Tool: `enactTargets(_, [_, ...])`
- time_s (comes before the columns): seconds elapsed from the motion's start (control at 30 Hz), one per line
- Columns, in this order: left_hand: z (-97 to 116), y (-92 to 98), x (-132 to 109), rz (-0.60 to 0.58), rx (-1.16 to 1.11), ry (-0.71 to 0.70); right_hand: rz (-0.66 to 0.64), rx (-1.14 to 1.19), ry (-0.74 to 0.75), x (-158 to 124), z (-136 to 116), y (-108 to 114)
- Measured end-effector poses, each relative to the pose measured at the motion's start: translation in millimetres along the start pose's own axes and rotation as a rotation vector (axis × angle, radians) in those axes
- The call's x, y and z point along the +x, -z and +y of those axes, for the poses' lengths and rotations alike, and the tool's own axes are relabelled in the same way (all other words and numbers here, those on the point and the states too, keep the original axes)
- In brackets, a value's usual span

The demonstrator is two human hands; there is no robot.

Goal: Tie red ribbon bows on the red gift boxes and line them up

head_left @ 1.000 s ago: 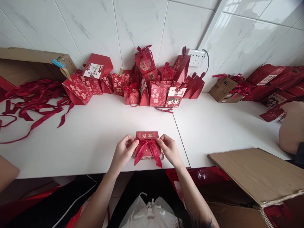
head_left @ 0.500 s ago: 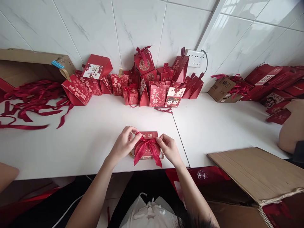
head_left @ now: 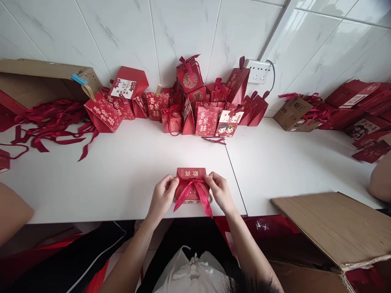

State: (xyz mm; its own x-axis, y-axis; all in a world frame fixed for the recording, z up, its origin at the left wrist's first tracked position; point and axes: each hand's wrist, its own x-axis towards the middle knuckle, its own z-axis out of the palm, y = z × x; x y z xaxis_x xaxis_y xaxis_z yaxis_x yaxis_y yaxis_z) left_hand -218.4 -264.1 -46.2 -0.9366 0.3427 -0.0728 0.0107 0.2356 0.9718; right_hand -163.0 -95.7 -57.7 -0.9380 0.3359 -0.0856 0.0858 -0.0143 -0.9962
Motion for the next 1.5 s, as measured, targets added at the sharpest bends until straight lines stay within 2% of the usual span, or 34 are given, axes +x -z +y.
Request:
enactTargets(0.13, [-5,-5.1,0,0.078,-0.016,-0.053,0.018,0.123,-0.064,-3,9,1])
enactTargets(0.2, [-5,-3.8,3,0.054,-0.020,-0.065,0.008,0.086,0.027,-4,12,8])
enactTargets(0.27, [-4,-1.2,6,0.014,-0.039,-0.056,-0.072,-0.031,0.175,-4,12,17])
enactTargets(0.33, [0,0.5,8,0.013,-0.044,-0.069,-0.233,-0.208,0.267,-2,11,25])
enactTargets(0.4, [5,-0.7,6,0.067,-0.002,-0.125,-0.347,-0.349,0.287,-1,11,27])
enactTargets(0.43, [9,-2.7,3,0.111,0.039,-0.177,-0.354,-0.386,0.304,-2,11,27])
enactTargets(0.5, [18,-9.8,-6,0.208,0.157,-0.358,-0.265,-0.422,0.385,-5,11,23])
enactTargets(0.57, [29,-19.8,-18,0.269,0.298,-0.654,-0.123,-0.456,0.492,-13,9,20])
enactTargets(0.67, [46,-34.7,-35,0.257,0.455,-1.097,0.041,-0.468,0.599,-29,4,22])
enactTargets(0.7, [51,-38.3,-39,0.246,0.477,-1.189,0.076,-0.466,0.621,-34,1,25])
enactTargets(0.77, [59,-42.3,-44,0.224,0.474,-1.281,0.130,-0.466,0.650,-45,-5,33])
enactTargets(0.83, [63,-42.5,-42,0.191,0.403,-1.273,0.181,-0.463,0.659,-56,-11,43])
enactTargets(0.87, [63,-42.0,-37,0.194,0.346,-1.220,0.210,-0.457,0.656,-63,-14,48])
enactTargets(0.9, [62,-41.9,-29,0.207,0.291,-1.121,0.249,-0.448,0.651,-71,-17,54])
enactTargets(0.97, [59,-45.8,-10,0.213,0.235,-0.818,0.375,-0.419,0.608,-93,-24,68])
enactTargets(1.0, [58,-51.2,0,0.158,0.266,-0.642,0.456,-0.390,0.562,-106,-27,76])
enactTargets(1.03, [56,-59.5,8,0.077,0.302,-0.517,0.532,-0.345,0.497,-120,-30,85])
enactTargets(1.1, [54,-85.2,14,-0.116,0.331,-0.452,0.651,-0.205,0.322,-153,-35,105])
enactTargets(1.17, [52,-119.3,5,-0.360,0.305,-0.595,0.723,-0.033,0.131,-186,-41,124])
enactTargets(1.23, [50,-155.3,-16,-0.598,0.258,-0.824,0.769,0.127,-0.038,-216,-49,140])
enactTargets(1.27, [49,-172.3,-29,-0.673,0.238,-0.941,0.780,0.195,-0.094,-229,-54,146])
enactTargets(1.33, [45,-202.2,-54,-0.745,0.216,-1.156,0.775,0.299,-0.136,-249,-63,156])
enactTargets(1.4, [39,-226.5,-73,-0.768,0.226,-1.331,0.785,0.352,-0.129,-265,-68,166])
enactTargets(1.5, [28,-252.9,-89,-0.801,0.237,-1.435,0.921,0.316,-0.147,-288,-61,191])
